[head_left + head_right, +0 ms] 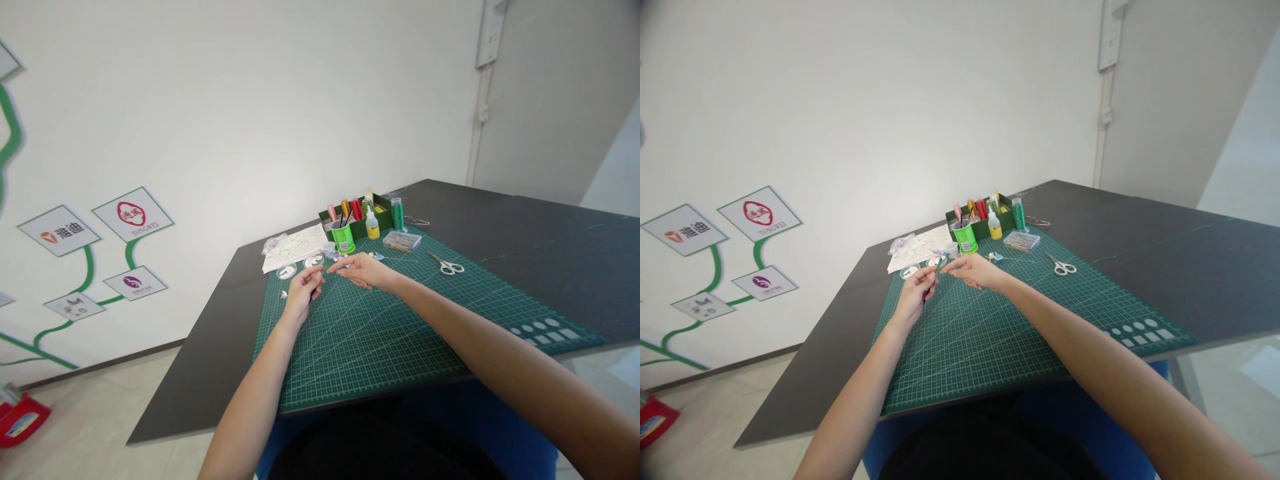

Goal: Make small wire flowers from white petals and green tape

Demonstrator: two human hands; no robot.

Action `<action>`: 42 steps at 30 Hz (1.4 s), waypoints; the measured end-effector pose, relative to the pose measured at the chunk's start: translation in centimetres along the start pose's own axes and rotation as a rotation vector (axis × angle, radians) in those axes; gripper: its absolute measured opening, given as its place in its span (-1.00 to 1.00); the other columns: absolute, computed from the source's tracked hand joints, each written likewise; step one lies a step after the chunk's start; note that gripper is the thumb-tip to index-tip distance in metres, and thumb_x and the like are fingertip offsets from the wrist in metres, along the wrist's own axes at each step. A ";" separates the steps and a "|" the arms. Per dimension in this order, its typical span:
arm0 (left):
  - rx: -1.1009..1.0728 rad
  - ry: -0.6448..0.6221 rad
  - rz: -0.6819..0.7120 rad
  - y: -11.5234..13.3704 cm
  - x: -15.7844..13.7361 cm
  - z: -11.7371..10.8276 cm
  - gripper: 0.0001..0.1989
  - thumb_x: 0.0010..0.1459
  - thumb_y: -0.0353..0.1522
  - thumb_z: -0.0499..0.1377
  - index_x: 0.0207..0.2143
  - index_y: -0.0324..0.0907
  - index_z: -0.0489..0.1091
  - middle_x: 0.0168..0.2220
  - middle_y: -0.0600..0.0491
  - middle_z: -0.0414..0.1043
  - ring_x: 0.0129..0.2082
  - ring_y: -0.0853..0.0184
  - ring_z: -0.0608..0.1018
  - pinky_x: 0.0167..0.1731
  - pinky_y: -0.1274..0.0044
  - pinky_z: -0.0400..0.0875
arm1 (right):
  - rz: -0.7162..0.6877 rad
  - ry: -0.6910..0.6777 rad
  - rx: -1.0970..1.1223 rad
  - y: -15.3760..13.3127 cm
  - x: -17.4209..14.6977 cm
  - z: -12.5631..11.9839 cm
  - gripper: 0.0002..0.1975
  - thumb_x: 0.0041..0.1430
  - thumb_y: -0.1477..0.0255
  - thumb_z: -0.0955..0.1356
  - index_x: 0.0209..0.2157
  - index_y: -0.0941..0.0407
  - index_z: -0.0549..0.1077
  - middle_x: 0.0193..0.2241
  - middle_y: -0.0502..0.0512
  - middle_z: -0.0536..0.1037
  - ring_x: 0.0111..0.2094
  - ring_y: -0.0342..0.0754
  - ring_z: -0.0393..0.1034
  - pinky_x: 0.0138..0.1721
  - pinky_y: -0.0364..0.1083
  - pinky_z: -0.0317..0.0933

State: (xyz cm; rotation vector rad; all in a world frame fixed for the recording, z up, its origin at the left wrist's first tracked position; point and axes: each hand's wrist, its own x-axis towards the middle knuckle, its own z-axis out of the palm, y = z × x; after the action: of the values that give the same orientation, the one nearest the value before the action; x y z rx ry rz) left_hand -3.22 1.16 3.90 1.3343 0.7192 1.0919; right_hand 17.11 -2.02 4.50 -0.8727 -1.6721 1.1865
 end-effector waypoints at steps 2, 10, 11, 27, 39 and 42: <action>0.015 0.001 0.006 0.0 0.0 0.0 -0.54 -0.16 -0.24 0.42 -0.20 -0.28 0.50 -0.52 0.09 0.40 -0.67 0.57 0.26 -0.72 0.66 -0.04 | 0.000 0.000 0.009 0.1 0.0 0.0 -0.59 0.16 0.31 0.34 -0.05 0.30 0.50 -0.87 -0.23 0.18 -0.83 -0.27 -0.04 -0.76 -0.24 -0.13; 0.062 0.016 0.021 0.1 -0.1 0.1 -0.53 -0.16 -0.22 0.42 -0.19 -0.26 0.51 -0.51 0.09 0.42 -0.64 0.55 0.31 -0.69 0.67 0.00 | -0.003 -0.016 0.034 0.0 0.0 0.0 -0.57 0.16 0.30 0.34 -0.03 0.32 0.48 -0.87 -0.24 0.17 -0.83 -0.27 -0.05 -0.76 -0.24 -0.16; 0.062 0.018 0.021 0.1 -0.1 0.1 -0.54 -0.16 -0.22 0.42 -0.19 -0.26 0.51 -0.51 0.09 0.42 -0.64 0.55 0.31 -0.69 0.67 0.01 | -0.003 -0.018 0.038 0.0 0.0 0.0 -0.56 0.16 0.30 0.34 -0.02 0.32 0.48 -0.87 -0.24 0.17 -0.83 -0.27 -0.06 -0.76 -0.24 -0.16; 0.032 0.073 0.018 -0.3 0.1 -0.1 -0.55 -0.26 -0.26 0.46 -0.27 -0.27 0.55 -0.53 0.11 0.39 -0.63 0.55 0.27 -0.67 0.65 -0.01 | 0.019 -0.076 0.094 -0.3 -0.3 -0.2 -0.52 0.18 0.31 0.35 0.05 0.32 0.44 -0.87 -0.24 0.17 -0.81 -0.27 -0.07 -0.72 -0.23 -0.15; 0.041 0.045 0.074 -0.4 0.3 -0.2 -0.68 -0.16 -0.28 0.40 -0.33 -0.28 0.53 -0.39 0.02 0.49 -0.61 0.56 0.26 -0.62 0.63 0.09 | 0.045 -0.094 0.113 0.2 -0.3 -1.0 -0.56 0.18 0.33 0.35 0.02 0.31 0.45 -0.86 -0.25 0.15 -0.81 -0.28 -0.08 -0.72 -0.23 -0.15; 0.025 0.025 0.042 -0.2 0.1 0.0 -0.67 -0.17 -0.29 0.41 -0.35 -0.28 0.49 -0.42 0.05 0.44 -0.58 0.54 0.31 -0.64 0.65 0.08 | 0.042 -0.096 0.113 0.3 -0.2 -1.1 -0.57 0.18 0.33 0.35 0.01 0.30 0.47 -0.86 -0.25 0.16 -0.81 -0.28 -0.07 -0.72 -0.23 -0.14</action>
State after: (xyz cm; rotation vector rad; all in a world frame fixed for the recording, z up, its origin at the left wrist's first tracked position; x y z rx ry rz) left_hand -3.20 1.26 3.70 1.3645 0.7283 1.1387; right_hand 18.26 -1.77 4.36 -0.7950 -1.6525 1.3572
